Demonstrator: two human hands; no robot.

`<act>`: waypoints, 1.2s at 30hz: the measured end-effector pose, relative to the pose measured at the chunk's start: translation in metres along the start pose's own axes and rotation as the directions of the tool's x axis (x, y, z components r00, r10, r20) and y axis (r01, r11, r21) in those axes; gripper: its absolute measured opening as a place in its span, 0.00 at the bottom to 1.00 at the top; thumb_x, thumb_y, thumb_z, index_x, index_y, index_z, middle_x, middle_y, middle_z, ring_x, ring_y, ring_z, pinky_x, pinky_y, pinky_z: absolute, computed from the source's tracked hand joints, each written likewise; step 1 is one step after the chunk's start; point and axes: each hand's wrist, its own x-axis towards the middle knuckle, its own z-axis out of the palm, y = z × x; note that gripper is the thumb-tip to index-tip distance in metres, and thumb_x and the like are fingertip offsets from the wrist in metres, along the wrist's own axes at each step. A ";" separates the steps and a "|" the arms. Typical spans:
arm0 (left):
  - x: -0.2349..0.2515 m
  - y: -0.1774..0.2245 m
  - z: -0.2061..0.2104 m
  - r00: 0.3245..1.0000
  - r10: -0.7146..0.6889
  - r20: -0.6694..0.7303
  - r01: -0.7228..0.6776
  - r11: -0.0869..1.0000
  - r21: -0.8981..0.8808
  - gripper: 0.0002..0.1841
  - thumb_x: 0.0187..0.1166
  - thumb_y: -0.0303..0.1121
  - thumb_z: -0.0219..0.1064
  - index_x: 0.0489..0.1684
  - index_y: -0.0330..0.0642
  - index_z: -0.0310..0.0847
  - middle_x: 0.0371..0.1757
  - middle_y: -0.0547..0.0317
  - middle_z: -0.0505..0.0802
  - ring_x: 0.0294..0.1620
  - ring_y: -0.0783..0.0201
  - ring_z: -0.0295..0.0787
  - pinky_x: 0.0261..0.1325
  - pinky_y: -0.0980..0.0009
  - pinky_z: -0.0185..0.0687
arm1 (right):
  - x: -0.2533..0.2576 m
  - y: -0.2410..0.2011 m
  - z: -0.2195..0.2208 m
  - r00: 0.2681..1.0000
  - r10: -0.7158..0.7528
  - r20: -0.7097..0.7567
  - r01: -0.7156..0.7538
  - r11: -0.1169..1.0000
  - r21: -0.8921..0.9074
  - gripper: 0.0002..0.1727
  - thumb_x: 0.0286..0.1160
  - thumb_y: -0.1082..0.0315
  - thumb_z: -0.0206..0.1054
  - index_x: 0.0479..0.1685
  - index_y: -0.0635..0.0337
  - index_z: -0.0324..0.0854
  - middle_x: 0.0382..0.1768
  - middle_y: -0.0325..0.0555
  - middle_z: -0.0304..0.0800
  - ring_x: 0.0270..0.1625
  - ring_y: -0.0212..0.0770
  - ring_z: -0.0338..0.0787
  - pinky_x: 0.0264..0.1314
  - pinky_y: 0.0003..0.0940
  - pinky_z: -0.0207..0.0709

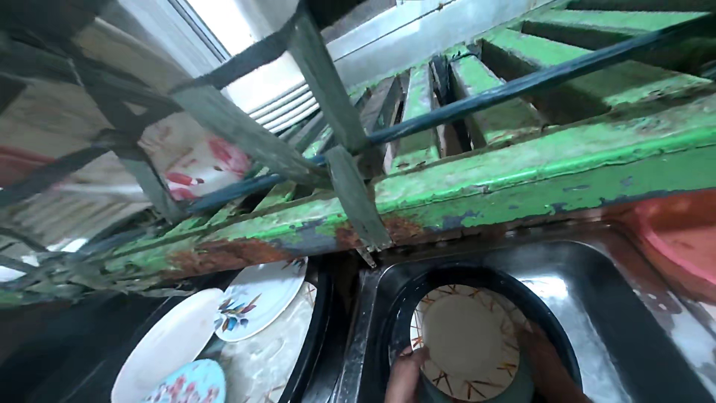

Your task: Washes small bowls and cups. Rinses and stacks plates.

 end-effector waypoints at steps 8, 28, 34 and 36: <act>0.024 -0.041 0.011 0.988 -0.154 0.027 0.155 0.985 -0.080 0.18 0.85 0.30 0.64 0.68 0.27 0.75 0.56 0.37 0.89 0.55 0.50 0.87 0.59 0.51 0.84 | 0.009 0.003 -0.006 0.999 -0.045 0.009 0.045 0.999 0.010 0.24 0.90 0.63 0.58 0.78 0.67 0.71 0.69 0.60 0.82 0.68 0.47 0.85 0.72 0.46 0.78; -0.124 0.178 -0.149 0.470 0.628 -0.620 -0.758 0.647 0.081 0.05 0.82 0.22 0.60 0.47 0.34 0.81 0.27 0.66 0.91 0.26 0.73 0.90 0.30 0.72 0.91 | -0.004 0.001 0.004 0.950 0.133 0.282 -0.076 0.976 -0.203 0.34 0.86 0.60 0.65 0.88 0.61 0.61 0.76 0.64 0.76 0.75 0.57 0.79 0.74 0.60 0.74; -0.084 0.139 -0.262 0.471 0.447 -0.760 -0.719 0.694 -0.038 0.05 0.83 0.21 0.56 0.42 0.41 0.76 0.24 0.68 0.83 0.22 0.76 0.81 0.28 0.77 0.84 | -0.004 0.003 0.002 0.972 0.094 0.215 -0.080 0.994 -0.074 0.28 0.89 0.61 0.60 0.84 0.62 0.65 0.70 0.60 0.81 0.68 0.48 0.84 0.69 0.48 0.79; -0.068 0.119 -0.282 0.418 0.414 -0.808 -0.673 0.739 0.031 0.03 0.86 0.24 0.57 0.44 0.39 0.75 0.28 0.67 0.82 0.25 0.76 0.78 0.33 0.78 0.81 | -0.005 0.000 0.004 0.971 0.097 0.219 -0.084 0.994 -0.067 0.28 0.89 0.56 0.60 0.82 0.62 0.68 0.69 0.58 0.82 0.68 0.46 0.85 0.70 0.46 0.80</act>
